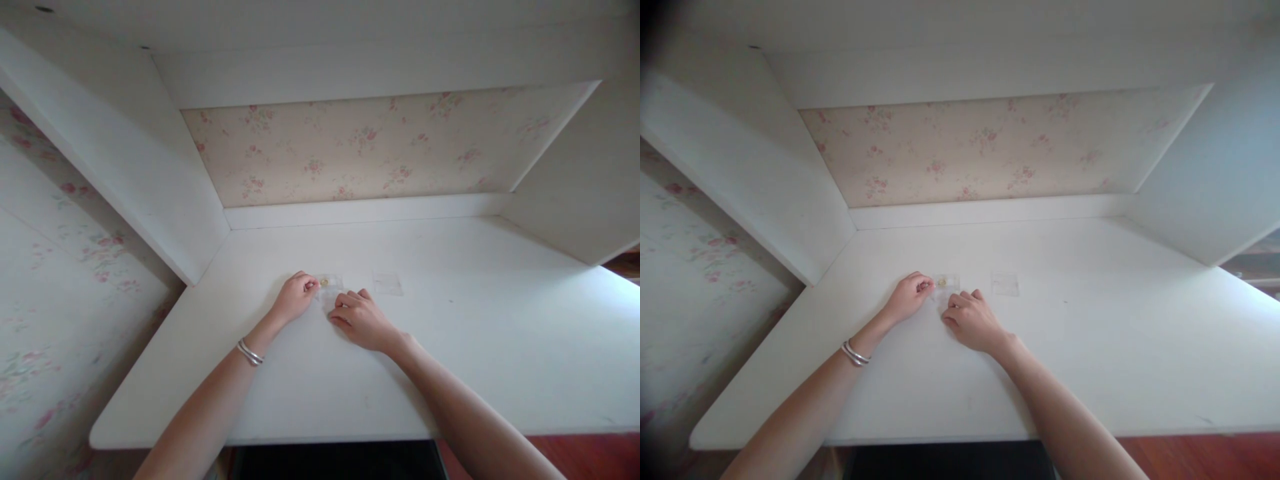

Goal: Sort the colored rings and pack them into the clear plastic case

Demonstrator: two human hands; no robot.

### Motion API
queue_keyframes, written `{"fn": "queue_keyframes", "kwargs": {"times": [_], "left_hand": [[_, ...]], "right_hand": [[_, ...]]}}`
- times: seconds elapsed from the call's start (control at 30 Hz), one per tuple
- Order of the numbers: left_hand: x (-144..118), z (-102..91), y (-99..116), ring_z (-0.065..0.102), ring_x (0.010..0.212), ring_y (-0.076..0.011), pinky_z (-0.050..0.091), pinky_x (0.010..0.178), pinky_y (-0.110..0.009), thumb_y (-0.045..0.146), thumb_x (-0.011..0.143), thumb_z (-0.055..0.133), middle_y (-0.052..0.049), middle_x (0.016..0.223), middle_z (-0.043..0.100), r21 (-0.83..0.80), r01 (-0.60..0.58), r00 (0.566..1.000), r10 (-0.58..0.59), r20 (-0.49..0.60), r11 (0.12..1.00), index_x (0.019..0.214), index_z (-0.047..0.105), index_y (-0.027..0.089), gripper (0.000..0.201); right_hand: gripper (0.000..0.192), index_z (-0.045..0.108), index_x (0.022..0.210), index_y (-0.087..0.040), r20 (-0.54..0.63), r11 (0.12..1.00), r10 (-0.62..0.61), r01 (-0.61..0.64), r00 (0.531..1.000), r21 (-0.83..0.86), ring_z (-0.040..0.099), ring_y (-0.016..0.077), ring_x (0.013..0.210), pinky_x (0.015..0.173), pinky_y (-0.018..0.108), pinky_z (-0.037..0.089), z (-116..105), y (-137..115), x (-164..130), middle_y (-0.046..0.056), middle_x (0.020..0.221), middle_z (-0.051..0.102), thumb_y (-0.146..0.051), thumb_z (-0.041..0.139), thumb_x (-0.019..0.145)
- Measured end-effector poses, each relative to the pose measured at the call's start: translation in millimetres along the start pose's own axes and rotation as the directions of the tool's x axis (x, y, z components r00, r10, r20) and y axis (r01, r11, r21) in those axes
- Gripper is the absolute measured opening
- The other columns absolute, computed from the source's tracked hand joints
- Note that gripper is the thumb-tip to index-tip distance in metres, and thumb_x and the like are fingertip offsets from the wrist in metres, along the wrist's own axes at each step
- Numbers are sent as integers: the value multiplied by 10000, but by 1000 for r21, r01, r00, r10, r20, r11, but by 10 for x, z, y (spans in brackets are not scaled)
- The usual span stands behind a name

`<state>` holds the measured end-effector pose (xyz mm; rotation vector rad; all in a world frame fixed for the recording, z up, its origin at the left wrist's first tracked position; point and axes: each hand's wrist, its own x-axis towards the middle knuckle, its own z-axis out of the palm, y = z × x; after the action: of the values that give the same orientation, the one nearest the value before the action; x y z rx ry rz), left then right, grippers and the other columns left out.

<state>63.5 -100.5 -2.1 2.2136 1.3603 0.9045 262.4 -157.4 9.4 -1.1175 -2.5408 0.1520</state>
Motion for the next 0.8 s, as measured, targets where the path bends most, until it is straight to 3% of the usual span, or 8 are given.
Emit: {"fn": "queue_keyframes", "kwargs": {"times": [0.23, 0.47, 0.8], "left_hand": [[-392, -66, 130, 555, 725, -125, 444, 686, -235, 271, 842, 507, -25, 821, 594, -65, 30, 993, -22, 113, 997, 855, 651, 183, 170], [-455, -34, 270, 551, 714, -117, 432, 680, -222, 249, 848, 502, -17, 798, 587, -59, -34, 986, 43, 161, 998, 834, 659, 191, 168], [-483, 33, 268, 570, 743, -130, 431, 736, -244, 288, 854, 504, -11, 833, 599, 85, -71, 976, 52, 211, 994, 884, 663, 214, 178]], "right_hand": [[150, 677, 839, -240, -139, 991, 54, -36, 989, 130, 527, 143, 824, 761, 300, 303, 63, 63, 19, 13, 866, 597, -231, 533, 880], [170, 679, 888, -228, -402, 976, 184, -118, 897, 184, 535, 159, 825, 765, 308, 348, 171, 170, 107, 38, 877, 567, -290, 522, 891], [182, 678, 928, -245, -363, 984, 174, -154, 915, 84, 527, 147, 800, 783, 316, 343, 190, 145, 214, 38, 938, 543, -291, 505, 900]]}}
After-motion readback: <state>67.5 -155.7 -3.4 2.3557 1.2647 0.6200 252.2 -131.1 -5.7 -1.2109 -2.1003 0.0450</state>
